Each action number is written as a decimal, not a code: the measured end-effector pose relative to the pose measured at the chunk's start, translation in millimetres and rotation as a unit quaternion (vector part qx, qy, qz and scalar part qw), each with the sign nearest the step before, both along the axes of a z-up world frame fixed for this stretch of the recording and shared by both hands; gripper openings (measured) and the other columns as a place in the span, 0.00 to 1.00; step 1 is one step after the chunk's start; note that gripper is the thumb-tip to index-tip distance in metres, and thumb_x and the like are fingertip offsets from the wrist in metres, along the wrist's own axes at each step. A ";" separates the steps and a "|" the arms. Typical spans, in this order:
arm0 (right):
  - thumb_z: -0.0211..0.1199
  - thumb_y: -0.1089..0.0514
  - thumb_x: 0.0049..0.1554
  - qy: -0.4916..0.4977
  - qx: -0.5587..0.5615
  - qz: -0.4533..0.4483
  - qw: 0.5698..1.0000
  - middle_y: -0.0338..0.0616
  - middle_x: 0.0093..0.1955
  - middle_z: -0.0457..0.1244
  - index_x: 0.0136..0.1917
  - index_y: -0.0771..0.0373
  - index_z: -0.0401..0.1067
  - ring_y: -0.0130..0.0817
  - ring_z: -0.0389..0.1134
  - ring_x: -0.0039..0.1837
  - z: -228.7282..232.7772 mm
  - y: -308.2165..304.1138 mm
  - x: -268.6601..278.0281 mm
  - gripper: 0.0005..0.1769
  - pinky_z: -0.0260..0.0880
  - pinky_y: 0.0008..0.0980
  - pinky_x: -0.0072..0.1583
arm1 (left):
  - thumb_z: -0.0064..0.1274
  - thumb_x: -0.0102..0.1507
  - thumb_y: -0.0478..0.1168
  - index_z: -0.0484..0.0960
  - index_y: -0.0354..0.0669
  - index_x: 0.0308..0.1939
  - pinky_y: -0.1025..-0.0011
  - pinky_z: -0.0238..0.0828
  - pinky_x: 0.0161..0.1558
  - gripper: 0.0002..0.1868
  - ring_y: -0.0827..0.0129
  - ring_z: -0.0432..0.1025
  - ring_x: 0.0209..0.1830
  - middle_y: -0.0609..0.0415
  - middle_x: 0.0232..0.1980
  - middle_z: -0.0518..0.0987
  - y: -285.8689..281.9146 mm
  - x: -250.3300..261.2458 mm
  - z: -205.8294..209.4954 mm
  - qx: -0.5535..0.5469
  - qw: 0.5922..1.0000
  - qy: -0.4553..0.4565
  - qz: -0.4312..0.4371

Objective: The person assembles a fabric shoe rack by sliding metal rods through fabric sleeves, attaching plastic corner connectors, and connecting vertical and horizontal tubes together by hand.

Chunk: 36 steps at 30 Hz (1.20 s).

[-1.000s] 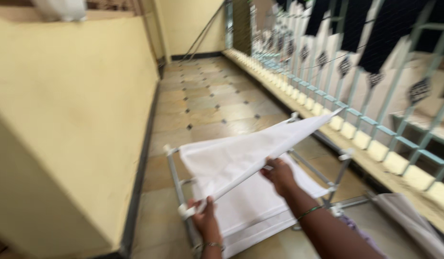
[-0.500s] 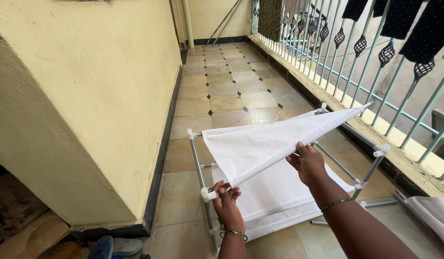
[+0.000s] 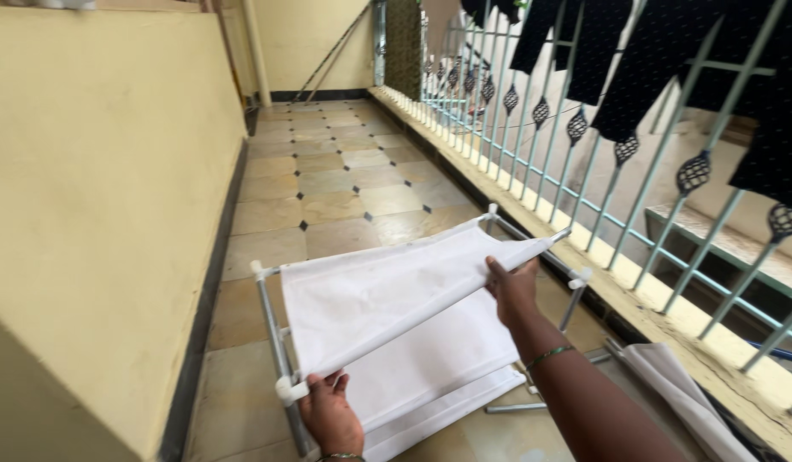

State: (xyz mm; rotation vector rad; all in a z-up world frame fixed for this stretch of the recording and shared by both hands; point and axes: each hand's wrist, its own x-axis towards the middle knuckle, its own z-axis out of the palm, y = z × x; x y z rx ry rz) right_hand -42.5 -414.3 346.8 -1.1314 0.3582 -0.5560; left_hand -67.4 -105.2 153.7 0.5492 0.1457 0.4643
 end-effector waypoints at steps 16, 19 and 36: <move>0.63 0.63 0.60 -0.046 -0.080 -0.115 0.989 0.50 0.50 0.68 0.75 0.57 0.50 0.34 0.72 0.48 -24.9 -100.0 -18.0 0.36 0.78 0.36 0.51 | 0.41 0.73 0.43 0.63 0.41 0.68 0.62 0.76 0.52 0.21 0.61 0.75 0.52 0.45 0.62 0.74 -2.2 -45.2 78.5 0.042 0.993 0.107 0.040; 0.63 0.63 0.61 -0.064 -0.082 -0.123 0.987 0.49 0.51 0.68 0.73 0.61 0.55 0.33 0.73 0.48 -35.4 -102.1 -14.3 0.30 0.79 0.33 0.50 | 0.41 0.72 0.42 0.61 0.39 0.69 0.62 0.76 0.52 0.22 0.61 0.75 0.52 0.45 0.62 0.74 -2.2 -43.7 74.4 0.041 0.994 0.093 0.044; 0.68 0.64 0.58 0.003 -0.116 -0.067 0.991 0.58 0.58 0.65 0.75 0.60 0.49 0.43 0.73 0.52 -63.5 -115.4 -14.1 0.40 0.80 0.40 0.53 | 0.49 0.66 0.39 0.60 0.52 0.67 0.58 0.77 0.54 0.26 0.62 0.76 0.53 0.51 0.59 0.75 -13.5 -38.6 67.3 -0.019 0.995 0.099 -0.003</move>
